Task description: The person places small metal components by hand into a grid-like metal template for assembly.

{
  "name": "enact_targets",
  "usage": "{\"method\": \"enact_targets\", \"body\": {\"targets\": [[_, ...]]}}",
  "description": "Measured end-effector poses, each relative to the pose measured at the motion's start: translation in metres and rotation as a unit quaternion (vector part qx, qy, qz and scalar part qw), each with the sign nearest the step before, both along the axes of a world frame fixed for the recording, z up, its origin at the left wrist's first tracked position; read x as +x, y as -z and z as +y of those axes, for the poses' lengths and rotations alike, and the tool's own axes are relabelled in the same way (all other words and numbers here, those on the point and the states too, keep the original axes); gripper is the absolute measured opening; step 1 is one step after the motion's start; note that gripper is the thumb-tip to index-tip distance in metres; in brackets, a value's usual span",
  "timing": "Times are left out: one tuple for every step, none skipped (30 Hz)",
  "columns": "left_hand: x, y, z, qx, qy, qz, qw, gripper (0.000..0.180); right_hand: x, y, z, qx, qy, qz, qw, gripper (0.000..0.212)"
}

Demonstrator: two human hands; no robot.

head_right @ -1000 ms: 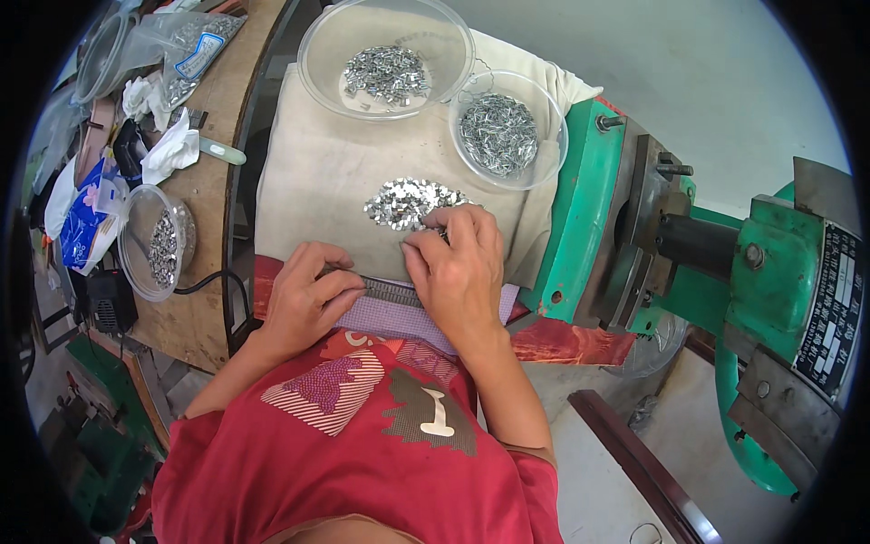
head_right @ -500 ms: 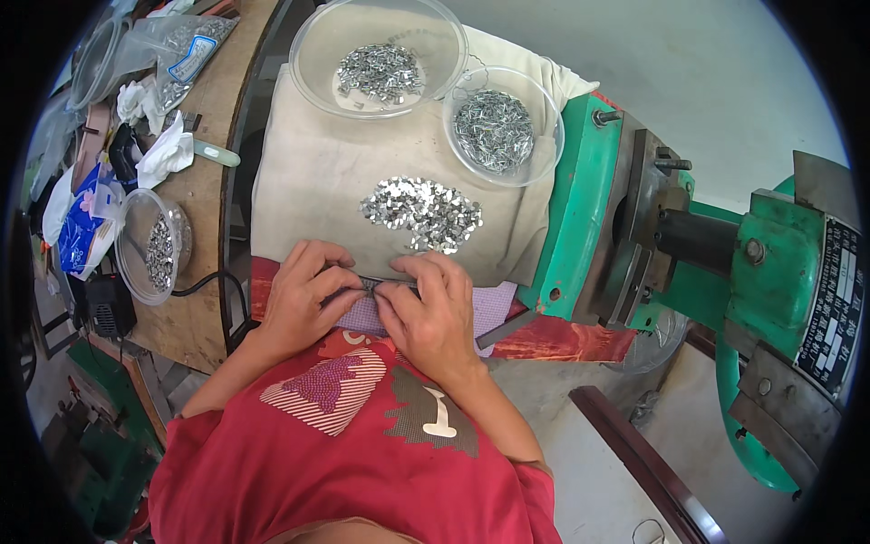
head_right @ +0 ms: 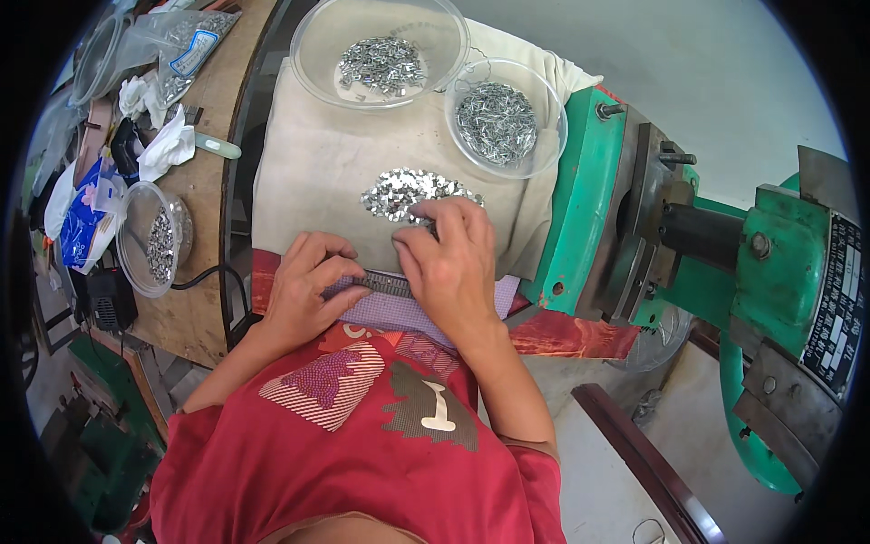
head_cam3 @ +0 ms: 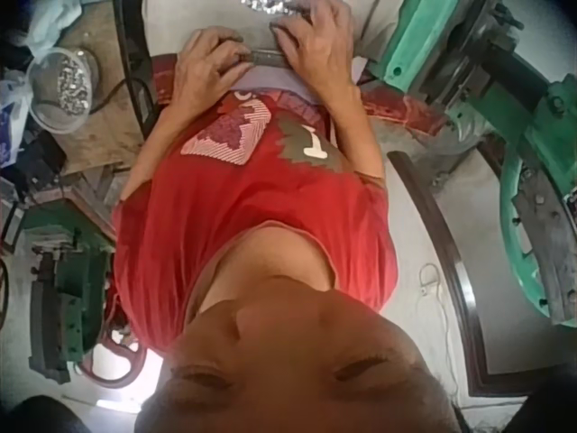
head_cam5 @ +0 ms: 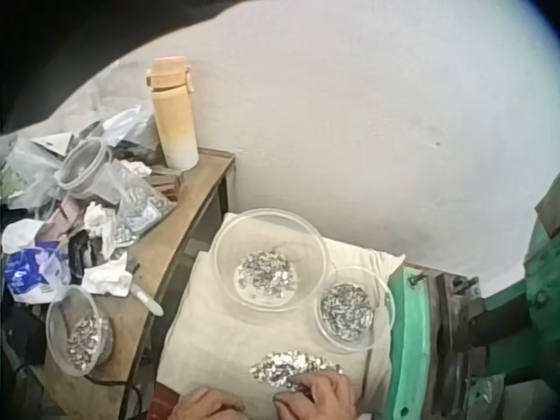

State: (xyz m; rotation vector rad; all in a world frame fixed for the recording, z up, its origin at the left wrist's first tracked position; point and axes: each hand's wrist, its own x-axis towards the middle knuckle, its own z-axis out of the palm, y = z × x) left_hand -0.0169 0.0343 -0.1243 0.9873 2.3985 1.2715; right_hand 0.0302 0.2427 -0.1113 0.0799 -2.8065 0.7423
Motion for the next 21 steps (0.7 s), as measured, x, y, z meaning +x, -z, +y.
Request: {"method": "enact_targets", "body": {"targets": [[0.000,0.000,0.001,0.000,0.001,0.000,1.000,0.025,-0.002,0.000,-0.002,0.003,-0.007,-0.003,1.000,0.017],[0.001,0.001,0.001,-0.004,0.008,0.010,1.000,0.025,-0.004,-0.001,-0.003,0.002,-0.007,-0.002,1.000,0.017],[0.001,0.002,0.002,-0.007,0.015,0.021,1.000,0.024,-0.006,-0.003,-0.004,0.005,-0.004,-0.012,1.000,0.018],[0.001,0.002,0.002,-0.007,0.015,0.021,1.000,0.024,-0.006,-0.003,-0.005,0.008,0.000,-0.022,1.000,0.018],[0.002,0.004,0.003,-0.006,0.019,0.021,1.000,0.024,-0.006,-0.003,-0.004,0.008,0.000,-0.022,1.000,0.018],[0.002,0.004,0.003,-0.005,0.023,0.021,1.000,0.024,-0.005,-0.002,-0.004,0.001,0.009,-0.015,1.000,0.018],[0.002,0.004,0.003,-0.005,0.024,0.020,0.999,0.024,-0.005,-0.001,-0.004,-0.005,0.018,-0.009,1.000,0.018],[0.002,0.004,0.003,-0.004,0.022,0.023,0.999,0.025,-0.002,0.000,-0.004,-0.005,0.019,-0.009,1.000,0.018],[0.001,0.003,0.003,-0.003,0.020,0.024,0.999,0.025,0.003,0.002,-0.003,-0.024,0.030,0.004,0.999,0.018],[0.001,0.003,0.004,-0.002,0.020,0.024,0.999,0.025,0.009,0.001,-0.003,-0.042,0.042,0.016,0.998,0.018],[0.002,0.001,0.004,-0.005,0.021,0.025,0.999,0.026,0.015,-0.003,-0.004,-0.042,0.042,0.034,0.998,0.019],[0.002,0.001,0.005,-0.007,0.021,0.026,0.999,0.027,0.022,-0.006,-0.005,-0.043,0.044,0.034,0.998,0.019],[0.002,0.001,0.006,-0.007,0.020,0.025,0.999,0.027,0.029,-0.008,-0.006,-0.044,0.046,0.034,0.997,0.020],[0.002,0.001,0.008,-0.001,0.026,0.026,0.999,0.027,0.036,-0.010,-0.009,-0.042,0.050,0.031,0.997,0.020],[0.002,0.002,0.010,0.005,0.033,0.027,0.999,0.027,0.042,-0.010,-0.012,-0.042,0.050,0.025,0.998,0.020],[0.002,0.002,0.012,0.006,0.033,0.027,0.999,0.027,0.047,-0.007,-0.015,-0.042,0.050,0.019,0.998,0.020],[0.003,0.002,0.015,-0.002,0.040,0.030,0.999,0.023,0.052,-0.005,-0.017,-0.052,0.047,0.007,0.998,0.021],[0.003,0.002,0.016,-0.010,0.048,0.033,0.998,0.019,0.054,-0.003,-0.017,-0.051,0.048,0.007,0.998,0.021],[0.003,0.002,0.017,-0.009,0.048,0.033,0.998,0.019,0.055,-0.001,-0.016,-0.064,0.054,0.001,0.996,0.021],[0.003,0.003,0.016,-0.009,0.054,0.038,0.998,0.017,0.056,0.000,-0.016,-0.078,0.058,-0.003,0.995,0.021],[0.002,0.003,0.016,-0.009,0.059,0.043,0.997,0.016,0.054,-0.001,-0.014,-0.078,0.058,-0.003,0.995,0.021]]}}
